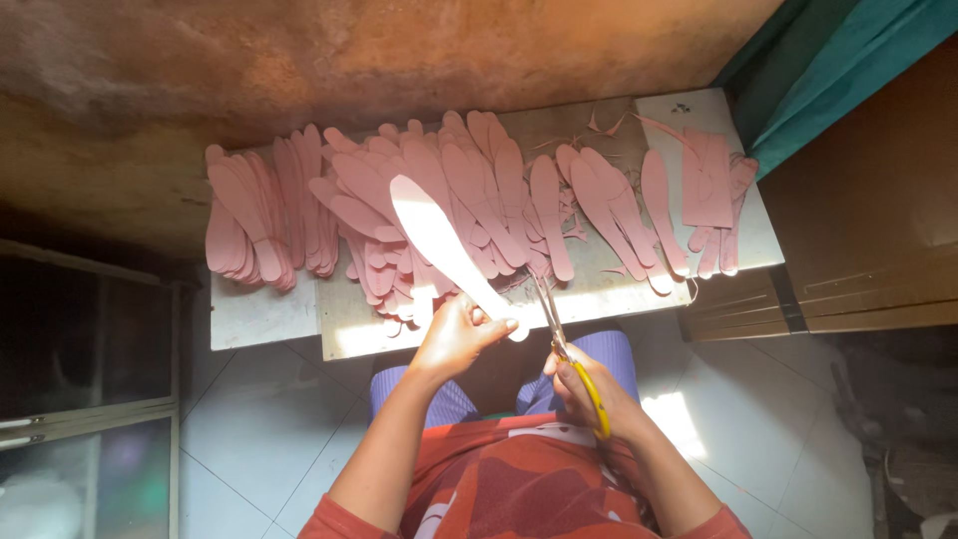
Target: The person uses yellow-handled scissors to trim the edges of pink shoe insoles, one at a time, while seated at a table. Trimmed insoles are stacked on the table, and trimmings accumulate nearby.
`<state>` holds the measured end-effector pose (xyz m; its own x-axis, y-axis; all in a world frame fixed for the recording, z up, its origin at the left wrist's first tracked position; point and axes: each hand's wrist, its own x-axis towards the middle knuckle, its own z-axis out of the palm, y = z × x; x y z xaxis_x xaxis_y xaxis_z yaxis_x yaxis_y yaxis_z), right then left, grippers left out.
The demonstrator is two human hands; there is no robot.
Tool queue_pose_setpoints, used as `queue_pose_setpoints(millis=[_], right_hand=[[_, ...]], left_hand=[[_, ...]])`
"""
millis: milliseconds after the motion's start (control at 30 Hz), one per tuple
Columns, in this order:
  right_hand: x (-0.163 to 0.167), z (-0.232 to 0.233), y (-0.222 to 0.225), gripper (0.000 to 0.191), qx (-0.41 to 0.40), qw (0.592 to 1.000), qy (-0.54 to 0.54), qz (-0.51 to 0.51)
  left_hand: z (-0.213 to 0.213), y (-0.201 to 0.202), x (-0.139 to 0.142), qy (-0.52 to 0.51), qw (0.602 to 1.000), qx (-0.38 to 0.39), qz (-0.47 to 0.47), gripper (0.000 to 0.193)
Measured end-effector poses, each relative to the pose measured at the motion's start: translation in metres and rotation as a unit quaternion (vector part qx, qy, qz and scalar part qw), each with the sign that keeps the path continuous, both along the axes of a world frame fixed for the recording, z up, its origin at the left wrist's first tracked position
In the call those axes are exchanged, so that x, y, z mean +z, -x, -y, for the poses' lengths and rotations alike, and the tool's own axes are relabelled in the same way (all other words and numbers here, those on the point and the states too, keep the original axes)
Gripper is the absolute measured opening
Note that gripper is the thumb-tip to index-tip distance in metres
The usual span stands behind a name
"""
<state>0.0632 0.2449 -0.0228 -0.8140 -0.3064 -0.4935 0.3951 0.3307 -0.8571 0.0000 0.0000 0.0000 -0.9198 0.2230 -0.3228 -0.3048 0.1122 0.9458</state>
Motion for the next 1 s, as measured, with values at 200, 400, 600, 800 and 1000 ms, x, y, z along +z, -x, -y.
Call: queue_pose_setpoints(millis=[200,400,600,800,1000], right_hand=[[-0.027,-0.018,-0.022,0.035,-0.057,0.998,-0.035,-0.005],[-0.054,-0.027,-0.024,0.033,-0.069,0.981,-0.182,-0.001],[-0.069,-0.051,-0.028,0.036,-0.094,0.972,-0.208,-0.064],[-0.135,-0.056,0.008,0.040,-0.309,0.905,-0.240,-0.168],[-0.168,-0.057,0.005,0.037,-0.334,0.920,-0.182,-0.097]], left_hand=[[-0.009,-0.026,-0.013,0.066,0.994,-0.082,0.004,0.024],[-0.029,-0.052,-0.062,0.034,0.995,-0.092,0.028,0.021],[-0.034,-0.056,-0.092,-0.030,0.998,-0.056,-0.002,0.043],[-0.021,-0.073,-0.147,0.236,0.946,0.211,-0.069,0.081],[-0.053,-0.124,-0.207,0.183,0.956,0.198,-0.119,0.075]])
